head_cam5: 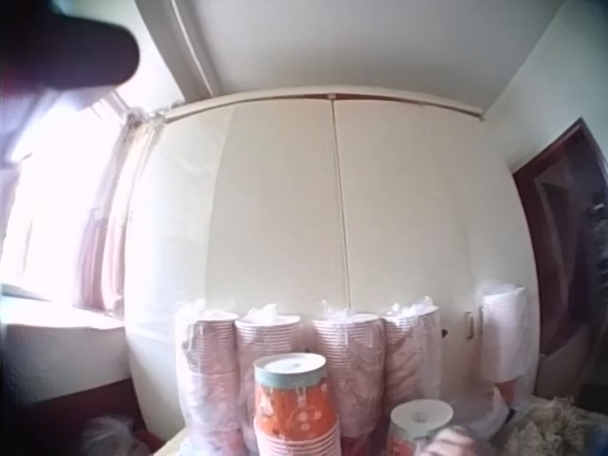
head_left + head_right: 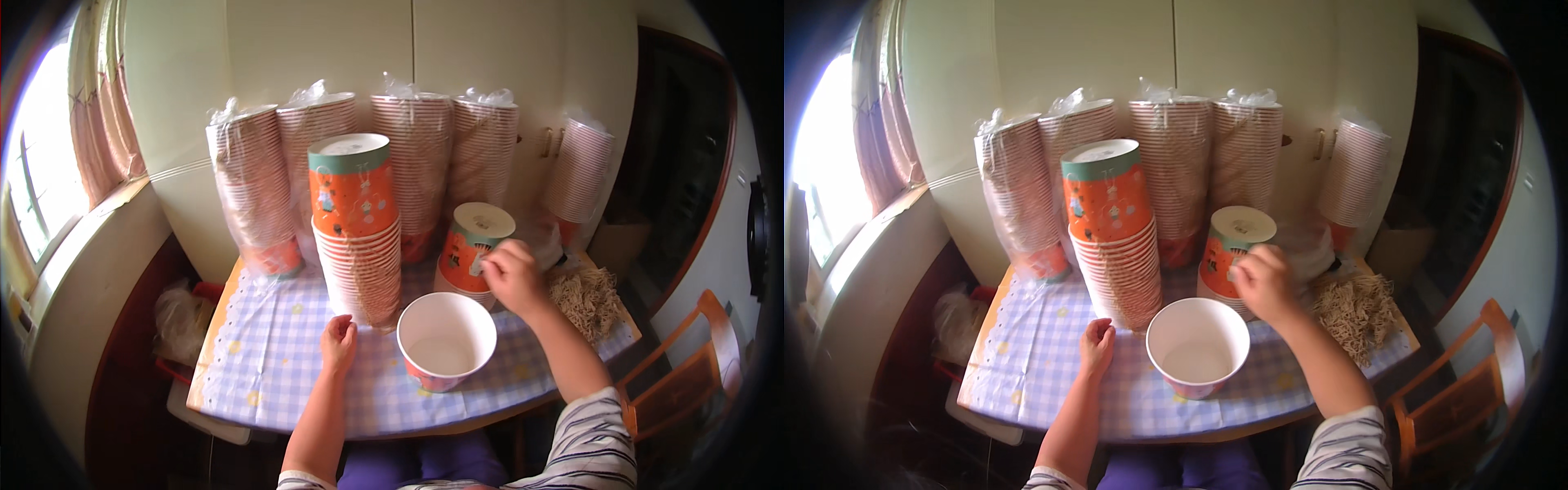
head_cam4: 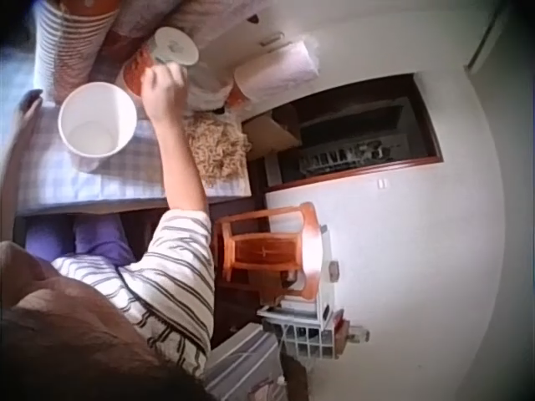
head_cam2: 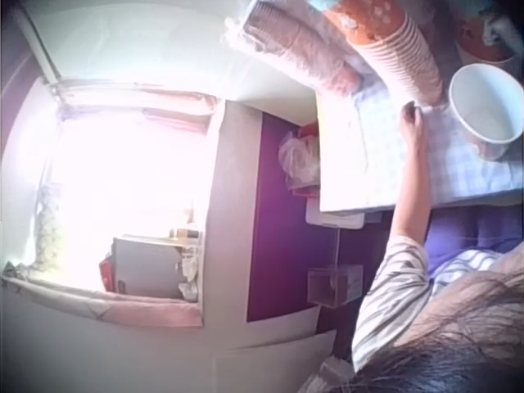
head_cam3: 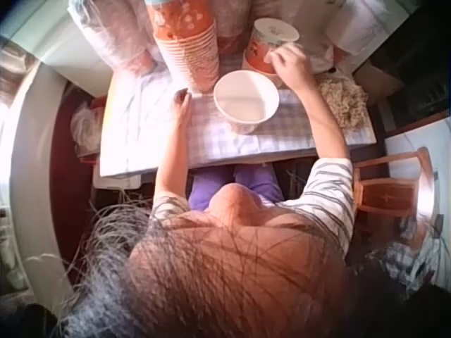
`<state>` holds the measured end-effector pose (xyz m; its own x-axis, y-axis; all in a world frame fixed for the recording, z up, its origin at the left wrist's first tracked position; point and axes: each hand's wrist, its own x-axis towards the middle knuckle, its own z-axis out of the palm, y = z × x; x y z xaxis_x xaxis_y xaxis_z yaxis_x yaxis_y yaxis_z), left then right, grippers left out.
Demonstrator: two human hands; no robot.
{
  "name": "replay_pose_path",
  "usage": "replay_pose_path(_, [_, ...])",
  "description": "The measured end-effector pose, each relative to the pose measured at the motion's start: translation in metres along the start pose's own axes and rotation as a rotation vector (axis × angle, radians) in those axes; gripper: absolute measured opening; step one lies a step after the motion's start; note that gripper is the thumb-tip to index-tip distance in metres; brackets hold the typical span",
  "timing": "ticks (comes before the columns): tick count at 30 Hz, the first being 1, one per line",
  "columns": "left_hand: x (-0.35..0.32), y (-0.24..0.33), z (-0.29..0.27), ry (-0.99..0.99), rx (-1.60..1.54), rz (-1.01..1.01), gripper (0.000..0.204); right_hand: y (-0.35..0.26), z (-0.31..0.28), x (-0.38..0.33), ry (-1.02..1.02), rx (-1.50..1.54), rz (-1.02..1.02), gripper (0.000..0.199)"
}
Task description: Attaching elastic bands to paper buckets for packaging.
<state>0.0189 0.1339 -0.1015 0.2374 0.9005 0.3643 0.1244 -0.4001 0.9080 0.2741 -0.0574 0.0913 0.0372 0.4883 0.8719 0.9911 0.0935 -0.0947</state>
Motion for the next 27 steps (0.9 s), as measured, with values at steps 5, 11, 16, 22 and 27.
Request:
replay_pose_path(5, [0.003,0.005,0.010,0.021,0.014,0.041,0.021,0.026,-0.048,-0.089,0.092,0.040,0.368,0.007])
replay_pose_path(11, [0.003,0.002,0.007,0.064,0.082,0.038,0.022,0.011,-0.046,-0.159,0.112,0.193,0.637,0.006])
replay_pose_path(16, [0.001,0.001,0.006,0.092,0.069,0.053,0.023,-0.009,-0.036,-0.158,0.153,0.248,0.595,0.007])
replay_pose_path(22, [0.003,-0.002,0.010,0.130,0.030,0.069,0.024,-0.026,-0.036,-0.140,0.115,0.297,0.540,0.008])
replay_pose_path(27, [0.031,-0.025,-0.005,0.080,-0.420,-0.234,0.036,-0.032,-0.025,-0.108,0.027,0.399,0.522,0.009])
